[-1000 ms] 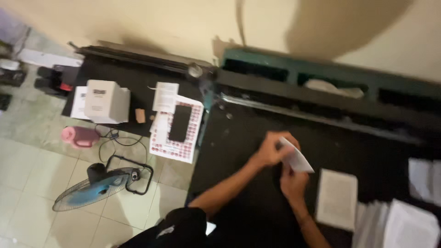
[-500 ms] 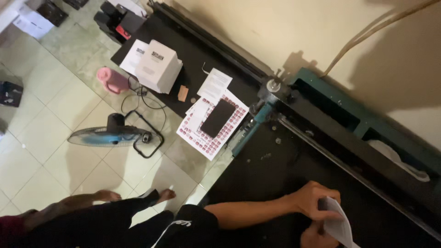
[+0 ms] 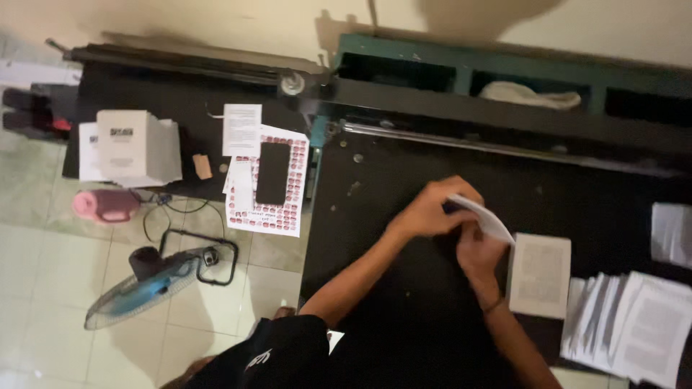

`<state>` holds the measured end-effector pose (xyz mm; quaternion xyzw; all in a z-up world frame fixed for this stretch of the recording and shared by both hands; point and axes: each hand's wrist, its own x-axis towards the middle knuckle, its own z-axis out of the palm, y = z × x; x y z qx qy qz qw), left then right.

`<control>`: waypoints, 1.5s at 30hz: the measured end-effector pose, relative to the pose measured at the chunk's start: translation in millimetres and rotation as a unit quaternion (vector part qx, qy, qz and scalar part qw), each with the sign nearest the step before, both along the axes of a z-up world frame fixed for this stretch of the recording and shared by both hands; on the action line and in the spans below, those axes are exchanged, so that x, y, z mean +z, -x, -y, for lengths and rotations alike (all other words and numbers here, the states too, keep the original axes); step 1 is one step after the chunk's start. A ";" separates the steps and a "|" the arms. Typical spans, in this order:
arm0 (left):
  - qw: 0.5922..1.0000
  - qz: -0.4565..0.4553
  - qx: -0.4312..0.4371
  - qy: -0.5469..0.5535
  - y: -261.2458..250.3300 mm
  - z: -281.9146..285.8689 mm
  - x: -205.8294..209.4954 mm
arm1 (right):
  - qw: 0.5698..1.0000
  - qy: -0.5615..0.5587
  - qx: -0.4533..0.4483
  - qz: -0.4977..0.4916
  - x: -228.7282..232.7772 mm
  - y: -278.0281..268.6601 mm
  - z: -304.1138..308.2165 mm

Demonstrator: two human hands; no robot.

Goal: The person picks up small stacks of printed papers from a table and places them into a manual stapling machine. They press down the stapler handle to secure the papers and then move the finished stacks to a pile on the right side of the table.

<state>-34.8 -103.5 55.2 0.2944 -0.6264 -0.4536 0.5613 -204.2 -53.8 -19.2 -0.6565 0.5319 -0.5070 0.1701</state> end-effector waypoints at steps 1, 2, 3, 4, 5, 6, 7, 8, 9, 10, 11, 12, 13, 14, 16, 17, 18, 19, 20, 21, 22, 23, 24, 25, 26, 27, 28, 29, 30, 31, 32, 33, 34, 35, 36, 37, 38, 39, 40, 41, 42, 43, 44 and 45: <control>1.000 -0.001 -0.012 0.000 -1.8 0.3 -15.6 | 1.000 0.000 -0.012 -0.001 27.7 -13.0 -1.3; 1.000 0.017 0.000 -0.009 -3.7 0.8 -30.8 | 1.000 -0.012 0.010 -0.006 55.7 -26.2 -2.0; 0.999 0.035 0.016 -0.011 -4.9 8.6 -45.3 | 0.999 -0.018 0.036 -0.012 83.9 -38.5 5.5; 0.999 0.033 0.007 -0.005 -5.4 6.9 -33.6 | 0.999 -0.012 0.026 -0.013 73.9 -32.0 4.4; 0.999 0.049 -0.007 -0.014 -9.1 4.0 -21.8 | 0.999 -0.042 0.017 -0.010 63.6 -28.4 2.7; 0.997 0.064 -0.022 -0.024 -13.4 1.4 -10.4 | 0.997 -0.071 0.008 -0.007 52.8 -25.3 1.4; 0.997 0.063 -0.029 -0.022 -13.3 2.7 -11.5 | 0.998 -0.070 0.001 -0.008 53.7 -24.2 0.5; 0.997 0.064 -0.028 -0.030 -13.6 4.1 -13.2 | 0.997 -0.079 -0.007 -0.009 54.1 -23.5 -0.2; 0.997 0.064 -0.023 -0.037 -14.1 8.2 -14.4 | 0.996 -0.085 -0.011 -0.011 54.8 -22.7 2.8; 0.997 0.063 -0.027 -0.034 -14.3 7.6 -8.4 | 0.996 -0.083 -0.015 -0.012 51.6 -19.0 1.9; 0.998 0.033 -0.018 -0.049 -17.6 5.3 -2.6 | 0.994 -0.110 -0.013 -0.006 47.8 -18.2 0.0; 0.998 0.002 -0.009 -0.065 -21.2 3.0 3.6 | 0.990 -0.137 -0.010 0.000 44.4 -17.7 -1.8; 0.998 0.007 -0.010 -0.060 -17.5 1.4 8.7 | 0.991 -0.132 -0.011 0.005 44.2 -16.9 -0.5; 0.998 -0.024 0.000 -0.065 -13.7 0.0 13.6 | 0.991 -0.129 -0.013 -0.013 44.0 -16.1 1.0; 0.996 -0.047 0.004 -0.073 -8.6 -5.6 27.7 | 0.991 -0.129 -0.020 -0.023 39.2 -19.9 2.6; 0.993 -0.053 0.035 -0.099 -2.2 -11.6 36.8 | 0.992 -0.122 -0.013 -0.017 36.3 -18.6 1.5; 0.988 -0.059 0.067 -0.124 3.9 -17.8 44.9 | 0.993 -0.115 -0.006 -0.010 32.6 -17.5 -0.1; 0.987 -0.061 0.064 -0.133 2.2 -20.9 47.2 | 0.992 -0.123 -0.009 -0.013 36.4 -19.1 -3.1; 0.986 -0.067 0.061 -0.138 0.5 -23.9 49.7 | 0.992 -0.127 -0.006 -0.005 40.4 -20.6 -6.1; 0.987 -0.074 0.058 -0.133 -0.2 -17.9 54.3 | 0.992 -0.123 -0.002 0.003 46.1 -20.9 1.8; 0.987 -0.077 0.055 -0.132 1.0 -15.8 51.6 | 0.993 -0.121 -0.004 0.000 39.8 -19.0 3.5; 0.989 -0.071 0.054 -0.116 1.4 -16.4 48.8 | 0.992 -0.125 -0.008 0.008 33.2 -18.0 2.2; 0.992 -0.064 0.052 -0.099 2.0 -17.4 46.0 | 0.991 -0.130 -0.011 0.016 26.7 -16.6 0.4; 0.991 -0.065 0.053 -0.101 -0.3 -17.7 33.0 | 0.991 -0.131 -0.010 0.015 29.0 -17.3 -3.2; 0.994 -0.069 0.034 -0.081 -2.4 -18.4 20.8 | 0.991 -0.132 -0.005 0.018 32.1 -17.7 -7.1; 0.996 -0.072 0.014 -0.052 -5.0 -9.8 11.3 | 0.992 -0.124 0.000 0.023 36.9 -18.9 -0.8; 0.996 -0.073 0.014 -0.045 -13.7 -3.5 12.2 | 0.993 -0.116 0.001 0.022 35.3 -16.6 1.7; 0.998 -0.017 -0.020 -0.051 -22.9 -0.2 12.2 | 0.992 -0.123 0.008 0.016 32.5 -15.1 0.1; 0.996 0.039 -0.054 -0.056 -31.9 3.6 12.0 | 0.991 -0.129 0.016 0.009 29.5 -13.5 -1.1; 0.996 0.043 -0.057 -0.053 -34.2 2.6 19.6 | 0.992 -0.126 0.012 0.014 15.2 -7.3 1.9; 0.989 0.101 -0.075 -0.078 -36.7 1.8 26.9 | 0.989 -0.143 0.022 0.036 0.7 -1.6 5.2; 0.977 0.158 -0.092 -0.105 -40.1 -0.9 33.6 | 0.985 -0.162 0.032 0.058 -14.5 3.1 6.5; 0.977 0.163 -0.094 -0.104 -43.6 -1.3 36.9 | 0.985 -0.161 0.029 0.062 0.6 -3.1 0.9; 0.973 0.171 -0.088 -0.125 -46.2 2.0 40.7 | 0.971 -0.198 0.060 0.120 17.0 -7.3 1.2; 0.970 0.179 -0.081 -0.145 -49.6 5.5 44.4 | 0.952 -0.233 0.091 0.176 33.0 -12.4 1.3; 0.970 0.178 -0.079 -0.144 -58.2 7.0 50.6 | 0.952 -0.232 0.093 0.174 44.9 -14.6 0.5; 0.949 0.246 -0.060 -0.188 -67.6 8.6 56.1 | 0.930 -0.259 0.120 0.230 56.0 -17.7 -0.3; 0.920 0.310 -0.040 -0.235 -76.4 6.2 59.9 | 0.903 -0.289 0.148 0.283 66.6 -19.6 -4.2; 0.921 0.306 -0.037 -0.238 -87.6 4.3 65.2 | 0.902 -0.293 0.150 0.279 67.9 -20.5 -6.0; 0.905 0.339 0.008 -0.258 -99.2 3.6 71.1 | 0.896 -0.317 0.145 0.275 69.8 -21.5 -5.5; 0.885 0.372 0.052 -0.277 -111.2 2.6 76.9 | 0.890 -0.341 0.140 0.270 71.8 -22.8 -5.1; 0.885 0.368 0.057 -0.279 -111.3 0.5 85.7 | 0.889 -0.343 0.145 0.265 67.7 -26.1 -3.4; 0.888 0.378 0.074 -0.252 -111.5 -1.6 94.4 | 0.890 -0.347 0.136 0.264 63.2 -29.4 -1.8; 0.888 0.388 0.091 -0.228 -111.2 -6.2 101.9 | 0.889 -0.354 0.125 0.262 58.3 -32.0 -3.4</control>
